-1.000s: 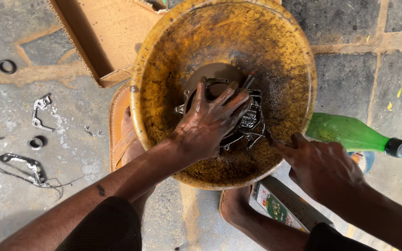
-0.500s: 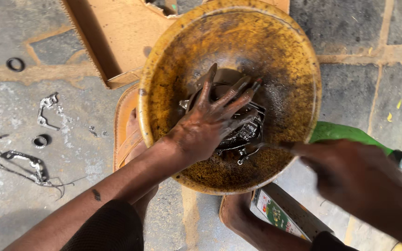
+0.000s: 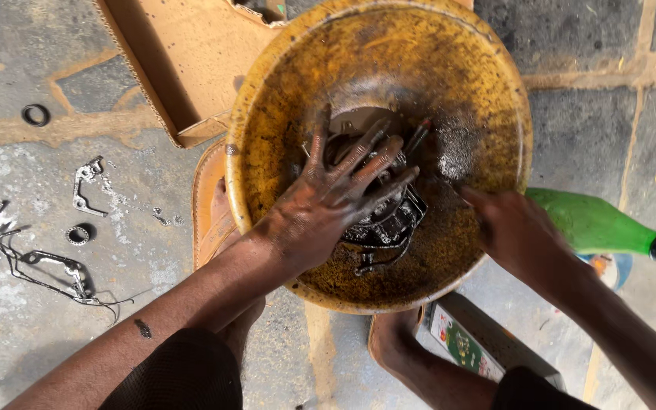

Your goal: The person cleans mechanical components by hand and with a small brush in a basin of fluid.

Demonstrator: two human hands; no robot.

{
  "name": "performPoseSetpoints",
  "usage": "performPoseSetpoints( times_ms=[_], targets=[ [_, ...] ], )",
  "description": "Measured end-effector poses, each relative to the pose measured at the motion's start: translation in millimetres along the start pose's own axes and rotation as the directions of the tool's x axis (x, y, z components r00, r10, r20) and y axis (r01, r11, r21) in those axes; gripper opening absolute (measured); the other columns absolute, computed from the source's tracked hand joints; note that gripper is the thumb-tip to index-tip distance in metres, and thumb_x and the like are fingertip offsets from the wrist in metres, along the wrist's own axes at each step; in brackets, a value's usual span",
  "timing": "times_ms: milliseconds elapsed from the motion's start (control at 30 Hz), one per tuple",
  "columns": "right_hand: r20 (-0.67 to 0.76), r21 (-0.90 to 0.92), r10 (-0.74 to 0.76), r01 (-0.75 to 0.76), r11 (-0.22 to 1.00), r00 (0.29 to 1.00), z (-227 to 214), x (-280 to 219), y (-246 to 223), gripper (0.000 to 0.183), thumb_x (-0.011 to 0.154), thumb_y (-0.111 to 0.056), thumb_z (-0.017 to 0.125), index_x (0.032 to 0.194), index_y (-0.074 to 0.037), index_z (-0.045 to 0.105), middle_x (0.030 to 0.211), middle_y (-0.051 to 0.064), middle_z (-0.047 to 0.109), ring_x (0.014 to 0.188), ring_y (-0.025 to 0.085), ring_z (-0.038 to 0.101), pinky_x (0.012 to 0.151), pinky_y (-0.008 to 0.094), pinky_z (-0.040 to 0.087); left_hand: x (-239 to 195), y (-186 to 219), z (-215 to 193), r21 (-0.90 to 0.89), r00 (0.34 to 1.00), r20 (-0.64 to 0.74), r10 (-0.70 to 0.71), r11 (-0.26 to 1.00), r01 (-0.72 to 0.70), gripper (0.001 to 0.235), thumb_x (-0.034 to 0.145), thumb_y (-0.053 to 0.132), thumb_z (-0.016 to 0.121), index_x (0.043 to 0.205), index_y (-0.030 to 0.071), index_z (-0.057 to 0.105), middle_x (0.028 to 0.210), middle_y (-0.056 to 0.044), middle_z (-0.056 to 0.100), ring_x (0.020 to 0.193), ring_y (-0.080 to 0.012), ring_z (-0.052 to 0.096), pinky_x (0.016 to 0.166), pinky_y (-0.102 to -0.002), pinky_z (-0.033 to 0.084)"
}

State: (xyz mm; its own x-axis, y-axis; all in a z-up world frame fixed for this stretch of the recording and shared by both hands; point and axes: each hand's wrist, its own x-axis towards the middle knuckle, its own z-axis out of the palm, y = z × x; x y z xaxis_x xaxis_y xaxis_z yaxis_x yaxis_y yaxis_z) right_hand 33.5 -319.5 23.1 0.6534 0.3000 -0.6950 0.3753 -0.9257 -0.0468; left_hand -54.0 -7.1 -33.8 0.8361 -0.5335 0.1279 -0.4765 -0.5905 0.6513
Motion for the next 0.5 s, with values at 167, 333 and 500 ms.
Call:
performPoseSetpoints(
  times_ms=[167, 333, 500],
  targets=[
    [-0.209, -0.081, -0.176, 0.163, 0.983, 0.962, 77, 11, -3, 0.033, 0.084, 0.003, 0.067, 0.117, -0.004, 0.069, 0.081, 0.017, 0.07, 0.063, 0.024, 0.069, 0.053, 0.038, 0.056, 16, -5, -5, -0.485, 0.996, -0.059, 0.068, 0.87, -0.088, 0.081, 0.1, -0.01, 0.024, 0.166, 0.034, 0.013, 0.174, 0.002, 0.007, 0.163, -0.0239, 0.001, 0.132, -0.06, -0.009],
    [0.052, 0.234, -0.042, 0.029, 0.972, 0.998, 23, -30, -19, 0.055, 0.08, -0.002, 0.072, 0.134, -0.017, 0.068, 0.081, 0.016, 0.075, 0.057, 0.024, 0.067, 0.049, 0.039, 0.055, 11, 4, -41, 0.445, 0.953, 0.272, -0.132, 0.896, -0.003, 0.097, 0.086, -0.001, 0.054, 0.165, 0.024, 0.004, 0.171, -0.005, -0.004, 0.156, -0.0308, -0.005, 0.124, -0.061, -0.002],
    [-0.261, 0.389, 0.029, 0.077, 0.918, 0.965, -19, -75, -4, 0.056, 0.075, 0.008, 0.064, 0.129, -0.009, 0.069, 0.076, 0.011, 0.071, 0.05, 0.019, 0.057, 0.04, 0.035, 0.048, 16, 1, -46, 0.216, 0.971, 0.222, -0.085, 0.976, 0.036, 0.13, 0.059, 0.042, 0.084, 0.16, 0.022, 0.006, 0.17, -0.004, 0.0, 0.157, -0.0288, -0.001, 0.128, -0.06, -0.001]
  ],
)
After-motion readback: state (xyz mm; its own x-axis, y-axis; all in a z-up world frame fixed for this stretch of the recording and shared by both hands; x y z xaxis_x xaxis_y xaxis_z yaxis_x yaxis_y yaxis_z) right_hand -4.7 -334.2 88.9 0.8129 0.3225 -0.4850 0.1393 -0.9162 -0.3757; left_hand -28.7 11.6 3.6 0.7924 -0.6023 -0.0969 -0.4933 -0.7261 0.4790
